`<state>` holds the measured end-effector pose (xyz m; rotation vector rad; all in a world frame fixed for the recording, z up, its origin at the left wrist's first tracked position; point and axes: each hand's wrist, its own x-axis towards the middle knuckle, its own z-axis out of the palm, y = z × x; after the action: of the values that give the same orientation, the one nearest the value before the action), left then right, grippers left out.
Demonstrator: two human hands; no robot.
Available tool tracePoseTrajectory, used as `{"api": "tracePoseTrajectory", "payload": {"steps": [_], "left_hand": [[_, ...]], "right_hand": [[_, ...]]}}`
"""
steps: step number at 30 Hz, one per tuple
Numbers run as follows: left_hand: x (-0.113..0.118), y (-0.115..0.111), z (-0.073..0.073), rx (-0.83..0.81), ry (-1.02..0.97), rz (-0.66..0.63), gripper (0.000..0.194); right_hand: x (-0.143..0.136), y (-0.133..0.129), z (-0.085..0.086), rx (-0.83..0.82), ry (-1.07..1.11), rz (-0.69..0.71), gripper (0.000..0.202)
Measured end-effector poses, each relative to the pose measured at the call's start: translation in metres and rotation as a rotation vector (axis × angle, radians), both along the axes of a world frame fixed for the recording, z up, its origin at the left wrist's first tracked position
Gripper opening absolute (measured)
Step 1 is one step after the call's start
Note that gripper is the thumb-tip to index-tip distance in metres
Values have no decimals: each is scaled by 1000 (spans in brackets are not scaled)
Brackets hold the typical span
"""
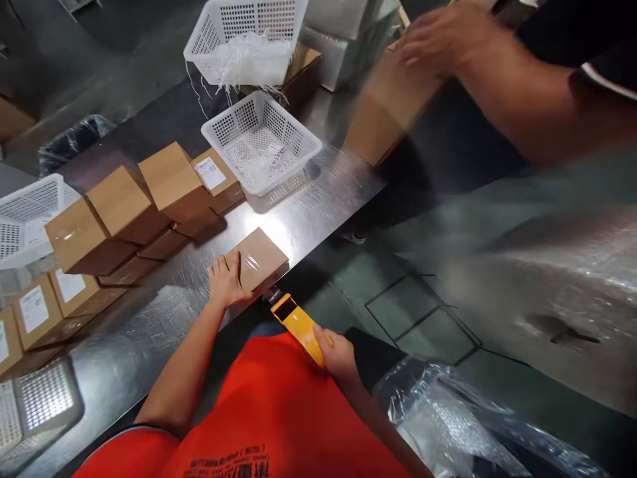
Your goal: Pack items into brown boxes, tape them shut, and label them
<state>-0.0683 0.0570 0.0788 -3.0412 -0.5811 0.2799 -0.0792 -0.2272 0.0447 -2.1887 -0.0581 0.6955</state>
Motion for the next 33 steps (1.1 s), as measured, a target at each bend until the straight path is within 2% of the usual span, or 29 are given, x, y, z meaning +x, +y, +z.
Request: {"api": "tracePoseTrajectory", "payload": {"steps": [3, 6, 8, 11, 13, 15, 18, 21, 23, 25, 26, 27, 29, 31, 33], "left_hand": [[1, -3, 3, 7, 34, -24, 130], [12, 16, 11, -103, 55, -5, 132], [23, 43, 18, -306, 75, 13, 135], [43, 90, 25, -796, 110, 90, 139], [54, 115, 24, -1086, 158, 195, 137], [64, 132, 17, -1258, 209, 278, 131], [74, 149, 8, -1336, 235, 304, 119], [76, 157, 13, -1277, 165, 321, 112], [69, 147, 24, -1057, 30, 272, 109], [57, 120, 34, -681, -79, 116, 109], [51, 102, 37, -503, -72, 15, 113], [45, 83, 39, -361, -42, -29, 119], [38, 49, 38, -116, -29, -13, 120], [35, 29, 36, 6, -57, 29, 115], [34, 22, 36, 9, -72, 46, 113]], "right_hand": [[-4, -14, -11, 10, 26, -7, 49], [1, -9, -2, 99, 42, -34, 49], [8, 3, 11, 169, 65, -53, 50], [27, 34, 30, 247, 56, -42, 51], [45, 59, 36, 222, -9, -17, 50], [63, 82, 39, 178, -69, 15, 49], [82, 104, 41, 153, -77, 55, 47], [86, 112, 45, 134, -74, 48, 46], [82, 112, 47, 131, -90, 24, 46], [76, 109, 45, 143, -100, -2, 45], [73, 107, 43, 151, -103, -9, 45], [70, 106, 40, 159, -105, -14, 45], [67, 104, 33, 177, -120, -22, 46], [67, 102, 28, 197, -140, -15, 47], [70, 98, 30, 226, -154, -7, 48]]}}
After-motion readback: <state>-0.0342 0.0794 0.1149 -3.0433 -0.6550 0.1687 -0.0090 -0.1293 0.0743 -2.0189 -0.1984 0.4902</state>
